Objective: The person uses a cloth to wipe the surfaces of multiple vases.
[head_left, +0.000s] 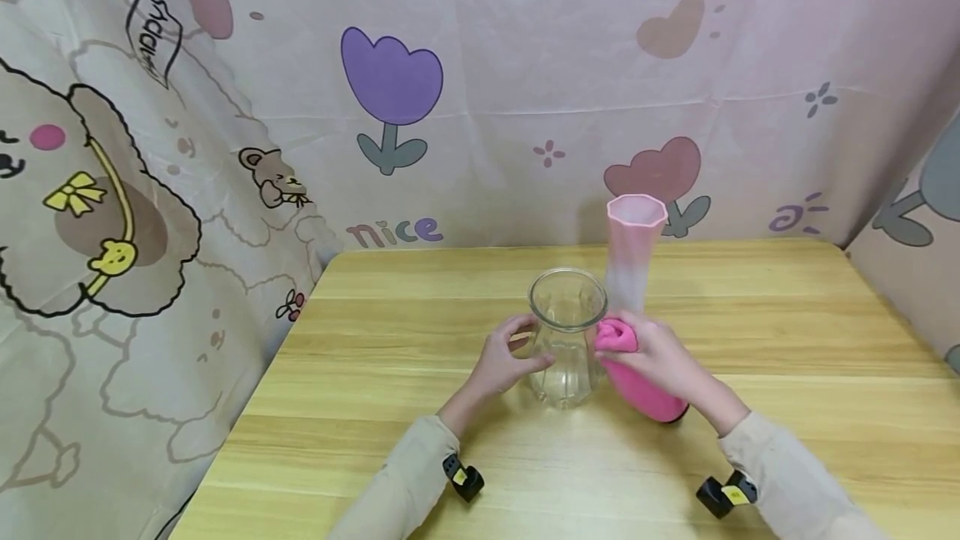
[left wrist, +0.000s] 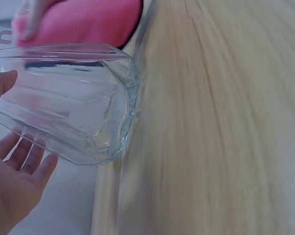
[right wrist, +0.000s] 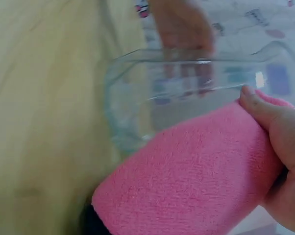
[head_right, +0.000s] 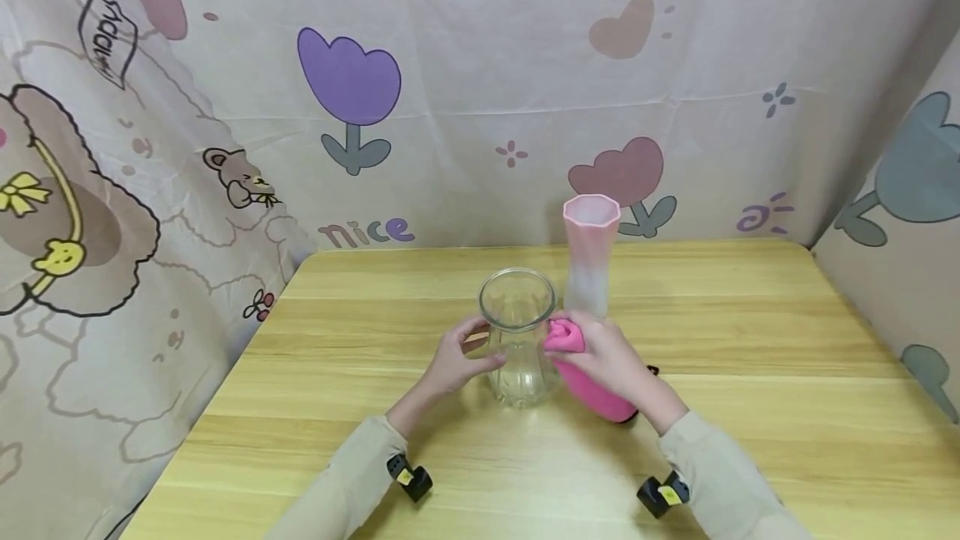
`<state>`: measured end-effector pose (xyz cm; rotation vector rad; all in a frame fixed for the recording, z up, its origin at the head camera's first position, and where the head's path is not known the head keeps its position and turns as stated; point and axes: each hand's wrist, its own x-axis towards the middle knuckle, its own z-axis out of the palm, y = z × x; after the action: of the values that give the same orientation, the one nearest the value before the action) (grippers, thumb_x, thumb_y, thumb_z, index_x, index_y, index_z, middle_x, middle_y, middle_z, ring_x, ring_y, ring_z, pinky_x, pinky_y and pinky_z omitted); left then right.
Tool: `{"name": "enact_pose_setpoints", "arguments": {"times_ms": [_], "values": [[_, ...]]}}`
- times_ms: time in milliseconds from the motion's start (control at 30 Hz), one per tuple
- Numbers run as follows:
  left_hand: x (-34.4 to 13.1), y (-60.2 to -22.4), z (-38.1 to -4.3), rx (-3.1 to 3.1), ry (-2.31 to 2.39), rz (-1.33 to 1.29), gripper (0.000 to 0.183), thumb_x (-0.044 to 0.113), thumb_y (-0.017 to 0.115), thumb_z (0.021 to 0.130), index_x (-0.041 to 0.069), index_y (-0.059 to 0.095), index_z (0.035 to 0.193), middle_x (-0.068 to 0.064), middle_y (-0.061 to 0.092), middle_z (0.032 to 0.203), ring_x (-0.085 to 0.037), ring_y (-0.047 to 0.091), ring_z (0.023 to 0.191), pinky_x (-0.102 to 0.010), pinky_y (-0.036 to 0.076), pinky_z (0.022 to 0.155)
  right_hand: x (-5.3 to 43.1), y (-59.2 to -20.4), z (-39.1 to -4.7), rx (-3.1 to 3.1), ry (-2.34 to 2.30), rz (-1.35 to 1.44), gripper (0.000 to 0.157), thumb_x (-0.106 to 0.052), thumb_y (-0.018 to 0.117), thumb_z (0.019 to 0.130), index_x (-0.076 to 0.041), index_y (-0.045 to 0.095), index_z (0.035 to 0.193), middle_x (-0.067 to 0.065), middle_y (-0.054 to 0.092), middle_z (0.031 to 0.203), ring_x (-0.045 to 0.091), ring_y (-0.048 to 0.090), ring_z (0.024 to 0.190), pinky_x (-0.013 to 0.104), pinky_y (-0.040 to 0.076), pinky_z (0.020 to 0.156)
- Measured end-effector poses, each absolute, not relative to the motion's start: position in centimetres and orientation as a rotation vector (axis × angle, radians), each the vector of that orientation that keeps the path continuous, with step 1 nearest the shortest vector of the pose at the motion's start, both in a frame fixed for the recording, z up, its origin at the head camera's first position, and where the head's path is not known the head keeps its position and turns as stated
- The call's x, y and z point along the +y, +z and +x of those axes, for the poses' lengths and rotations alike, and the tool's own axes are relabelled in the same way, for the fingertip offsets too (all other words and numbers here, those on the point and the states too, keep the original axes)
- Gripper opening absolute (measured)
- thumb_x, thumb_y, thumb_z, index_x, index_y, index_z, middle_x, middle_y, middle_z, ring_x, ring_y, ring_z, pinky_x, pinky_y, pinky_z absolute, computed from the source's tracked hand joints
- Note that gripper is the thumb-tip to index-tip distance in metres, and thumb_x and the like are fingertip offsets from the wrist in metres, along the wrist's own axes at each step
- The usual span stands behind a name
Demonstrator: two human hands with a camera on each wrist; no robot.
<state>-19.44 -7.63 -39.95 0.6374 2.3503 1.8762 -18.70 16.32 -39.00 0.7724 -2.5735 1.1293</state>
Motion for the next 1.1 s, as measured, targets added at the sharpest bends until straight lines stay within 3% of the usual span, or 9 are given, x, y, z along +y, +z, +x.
{"name": "enact_pose_setpoints", "arguments": {"times_ms": [200,300,567,800,1033,1100], "values": [[-7.5,-40.0,-19.5,2.349,1.88,0.628,0.056,0.002,0.072,0.073,-0.009,0.048,0.122,-0.021,0.051,0.121,-0.033,0.046,0.114,-0.042,0.041,0.097,17.0,-40.5,-19.1,-2.773,1.025,0.772,0.041,-0.021,0.073,0.076,0.0,0.059,0.109,0.003,0.065,0.091,0.02,0.061,0.084,0.035,0.052,0.074],[-7.6,-40.1,-19.5,2.341,1.88,0.633,0.056,0.001,0.072,0.073,-0.009,0.048,0.122,-0.021,0.05,0.121,-0.034,0.046,0.114,-0.044,0.041,0.097,17.2,-40.6,-19.3,-2.754,1.027,0.762,0.039,-0.019,0.073,0.075,-0.001,0.059,0.107,0.004,0.065,0.091,0.02,0.061,0.083,0.036,0.052,0.072],[-7.5,-40.2,-19.6,2.324,1.897,0.643,0.056,0.002,0.072,0.073,-0.009,0.047,0.122,-0.022,0.05,0.12,-0.035,0.046,0.114,-0.046,0.04,0.098,17.2,-40.9,-19.6,-2.736,1.07,0.761,0.039,-0.023,0.076,0.073,-0.004,0.059,0.102,-0.002,0.061,0.08,0.011,0.056,0.072,0.026,0.05,0.061],[-7.5,-40.2,-19.6,2.321,1.899,0.645,0.056,0.002,0.072,0.073,-0.009,0.047,0.123,-0.022,0.05,0.121,-0.035,0.045,0.114,-0.048,0.039,0.098,17.5,-41.5,-19.8,-2.883,0.932,0.85,0.034,-0.021,0.075,0.073,-0.001,0.06,0.098,-0.006,0.062,0.08,0.014,0.061,0.078,0.032,0.052,0.071],[-7.7,-40.4,-19.7,2.317,1.899,0.64,0.056,0.002,0.072,0.074,-0.009,0.047,0.123,-0.021,0.05,0.12,-0.035,0.046,0.114,-0.045,0.04,0.098,17.6,-38.1,-19.4,-2.629,1.092,0.755,0.04,-0.013,0.074,0.074,0.002,0.058,0.108,0.01,0.066,0.094,0.026,0.062,0.088,0.041,0.053,0.077],[-7.8,-40.4,-19.7,2.315,1.899,0.634,0.056,0.002,0.072,0.073,-0.009,0.047,0.123,-0.021,0.05,0.12,-0.034,0.046,0.114,-0.044,0.04,0.098,17.4,-37.0,-19.3,-2.514,1.093,0.707,0.043,-0.01,0.075,0.073,0.0,0.058,0.111,0.011,0.066,0.098,0.023,0.061,0.091,0.035,0.052,0.079]]}}
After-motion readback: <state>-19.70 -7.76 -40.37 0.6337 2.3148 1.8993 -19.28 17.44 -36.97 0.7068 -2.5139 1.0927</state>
